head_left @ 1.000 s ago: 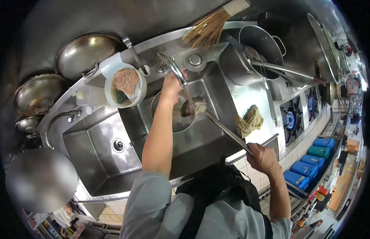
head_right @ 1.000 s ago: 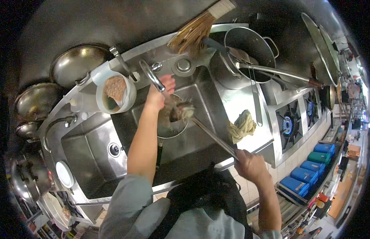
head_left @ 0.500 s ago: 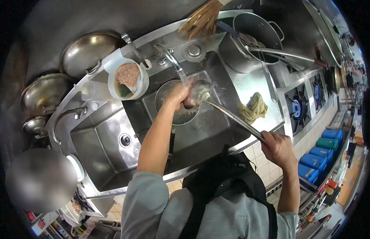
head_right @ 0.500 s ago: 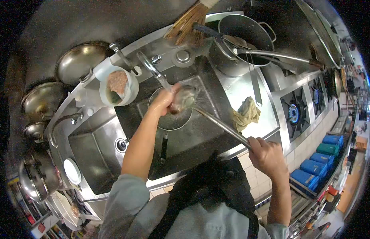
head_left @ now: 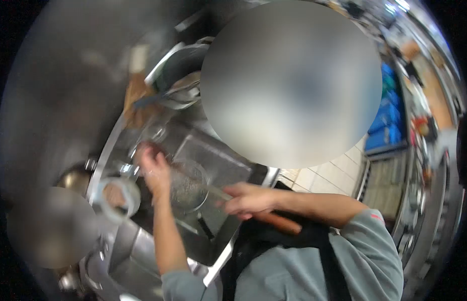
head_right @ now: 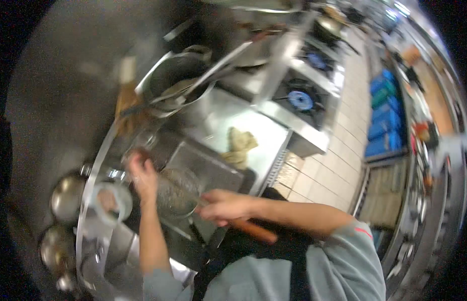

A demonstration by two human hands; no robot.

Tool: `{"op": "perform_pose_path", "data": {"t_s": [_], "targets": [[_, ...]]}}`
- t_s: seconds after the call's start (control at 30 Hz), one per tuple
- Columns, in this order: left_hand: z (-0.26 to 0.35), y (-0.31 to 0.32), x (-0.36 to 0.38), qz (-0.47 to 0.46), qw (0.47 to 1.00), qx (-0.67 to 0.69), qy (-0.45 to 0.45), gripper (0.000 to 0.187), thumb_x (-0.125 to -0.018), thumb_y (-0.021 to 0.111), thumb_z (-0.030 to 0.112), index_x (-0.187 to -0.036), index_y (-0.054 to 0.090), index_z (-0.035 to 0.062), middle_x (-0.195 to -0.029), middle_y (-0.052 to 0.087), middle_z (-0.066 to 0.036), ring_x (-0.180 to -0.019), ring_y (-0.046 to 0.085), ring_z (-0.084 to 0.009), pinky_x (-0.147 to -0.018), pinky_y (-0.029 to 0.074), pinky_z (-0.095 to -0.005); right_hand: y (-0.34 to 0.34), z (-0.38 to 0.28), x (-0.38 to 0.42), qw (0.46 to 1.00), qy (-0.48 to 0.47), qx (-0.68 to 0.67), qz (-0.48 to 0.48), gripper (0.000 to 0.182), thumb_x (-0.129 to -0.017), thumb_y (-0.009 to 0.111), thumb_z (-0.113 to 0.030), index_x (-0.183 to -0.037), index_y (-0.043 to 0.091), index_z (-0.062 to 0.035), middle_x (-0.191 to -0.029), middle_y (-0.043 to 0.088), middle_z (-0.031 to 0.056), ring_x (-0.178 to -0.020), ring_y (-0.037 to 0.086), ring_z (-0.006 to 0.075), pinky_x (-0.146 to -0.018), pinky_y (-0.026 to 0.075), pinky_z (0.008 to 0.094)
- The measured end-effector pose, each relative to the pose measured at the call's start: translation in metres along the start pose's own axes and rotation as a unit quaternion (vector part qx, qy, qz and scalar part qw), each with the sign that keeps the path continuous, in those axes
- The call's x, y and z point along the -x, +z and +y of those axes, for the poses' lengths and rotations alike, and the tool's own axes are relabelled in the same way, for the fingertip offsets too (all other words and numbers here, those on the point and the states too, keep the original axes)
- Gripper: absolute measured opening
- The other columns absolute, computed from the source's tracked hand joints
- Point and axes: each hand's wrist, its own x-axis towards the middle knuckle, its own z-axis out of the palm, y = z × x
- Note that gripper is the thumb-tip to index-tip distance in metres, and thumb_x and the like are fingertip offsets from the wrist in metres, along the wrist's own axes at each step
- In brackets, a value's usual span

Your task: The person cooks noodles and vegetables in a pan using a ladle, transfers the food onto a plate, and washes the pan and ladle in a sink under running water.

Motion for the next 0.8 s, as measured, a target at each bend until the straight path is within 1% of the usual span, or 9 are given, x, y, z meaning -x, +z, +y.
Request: {"op": "perform_pose_path", "data": {"t_s": [0.1, 0.17, 0.27, 0.3, 0.43, 0.53, 0.67, 0.73, 0.8], "targets": [[-0.011, 0.014, -0.005, -0.044, 0.995, 0.089, 0.004, 0.037, -0.102, 0.056, 0.017, -0.134, 0.051, -0.0029, -0.129, 0.061, -0.025, -0.119, 0.059, -0.039, -0.104, 0.045, -0.0453, 0.01, 0.001, -0.009, 0.995, 0.002, -0.102, -0.012, 0.025, -0.087, 0.061, -0.008, -0.109, 0.051, -0.0025, -0.067, 0.049, -0.0017, -0.048, 0.048, 0.008, -0.044, 0.038, 0.025], [-0.014, 0.003, -0.011, -0.296, 0.954, 0.025, -0.04, 0.029, -0.101, 0.057, 0.019, -0.122, 0.059, -0.0006, -0.117, 0.066, -0.023, -0.11, 0.063, -0.0359, -0.095, 0.047, -0.0455, 0.01, 0.0, -0.011, 0.973, 0.05, -0.223, -0.023, 0.023, -0.085, 0.061, -0.007, -0.105, 0.05, -0.0053, -0.067, 0.049, -0.0024, -0.047, 0.046, 0.0071, -0.042, 0.037, 0.0239], [-0.024, 0.002, -0.007, -0.312, 0.947, 0.058, -0.056, 0.031, -0.101, 0.058, 0.025, -0.119, 0.061, 0.0003, -0.113, 0.067, -0.022, -0.106, 0.064, -0.0353, -0.092, 0.049, -0.0437, 0.002, 0.013, 0.0, 0.957, 0.062, -0.277, -0.056, 0.024, -0.085, 0.061, -0.007, -0.106, 0.05, -0.0056, -0.067, 0.048, -0.0032, -0.046, 0.045, 0.0058, -0.04, 0.035, 0.0232], [-0.024, 0.011, 0.001, -0.139, 0.99, 0.005, 0.006, 0.03, -0.099, 0.06, 0.028, -0.116, 0.063, 0.0026, -0.108, 0.069, -0.019, -0.101, 0.066, -0.0347, -0.09, 0.05, -0.042, 0.002, 0.018, 0.001, 0.956, 0.047, -0.279, -0.083, 0.015, -0.089, 0.059, -0.008, -0.102, 0.051, -0.0058, -0.065, 0.049, -0.0048, -0.047, 0.046, 0.0045, -0.04, 0.038, 0.0226], [0.007, 0.002, -0.007, -0.351, 0.931, 0.074, -0.063, 0.027, -0.097, 0.061, 0.025, -0.113, 0.064, 0.0029, -0.103, 0.067, -0.02, -0.103, 0.064, -0.0351, -0.092, 0.048, -0.0428, 0.004, 0.008, 0.012, 0.957, 0.063, -0.277, -0.064, 0.014, -0.09, 0.059, -0.009, -0.102, 0.051, -0.0063, -0.065, 0.047, -0.0048, -0.047, 0.045, 0.0046, -0.04, 0.038, 0.0225], [-0.008, 0.008, -0.005, -0.284, 0.954, -0.098, 0.002, 0.024, -0.098, 0.059, 0.024, -0.108, 0.063, 0.0024, -0.105, 0.068, -0.02, -0.102, 0.065, -0.0384, -0.09, 0.049, -0.0434, 0.0, 0.014, 0.013, 0.956, 0.066, -0.279, -0.066, 0.022, -0.089, 0.058, -0.006, -0.109, 0.049, -0.0045, -0.068, 0.048, -0.0025, -0.045, 0.043, 0.0047, -0.039, 0.034, 0.0215], [-0.021, 0.023, 0.002, -0.216, 0.974, 0.069, 0.008, 0.022, -0.096, 0.06, 0.022, -0.098, 0.063, 0.0006, -0.095, 0.07, -0.021, -0.096, 0.066, -0.0396, -0.086, 0.05, -0.0457, 0.001, 0.022, 0.011, 0.966, 0.048, -0.246, -0.066, 0.011, -0.096, 0.059, -0.013, -0.096, 0.051, -0.0056, -0.067, 0.048, -0.0038, -0.049, 0.047, 0.0049, -0.042, 0.038, 0.0221], [-0.041, 0.022, -0.006, -0.409, 0.905, -0.003, -0.118, 0.025, -0.093, 0.062, 0.024, -0.094, 0.065, -0.0013, -0.088, 0.07, -0.021, -0.09, 0.068, -0.0398, -0.08, 0.051, -0.0479, -0.003, 0.023, 0.018, 0.993, 0.015, -0.115, -0.038, 0.011, -0.092, 0.06, -0.012, -0.091, 0.052, -0.0053, -0.067, 0.049, -0.0024, -0.048, 0.047, 0.007, -0.043, 0.039, 0.024], [-0.012, -0.001, -0.011, -0.471, 0.852, -0.049, -0.224, 0.034, -0.09, 0.065, 0.031, -0.099, 0.068, -0.0026, -0.087, 0.07, -0.021, -0.083, 0.07, -0.0411, -0.076, 0.052, -0.0498, -0.007, 0.023, 0.026, 0.999, 0.002, -0.032, -0.022, 0.01, -0.09, 0.06, -0.012, -0.089, 0.052, -0.0051, -0.067, 0.049, -0.0018, -0.048, 0.047, 0.0082, -0.044, 0.039, 0.0252]]}}
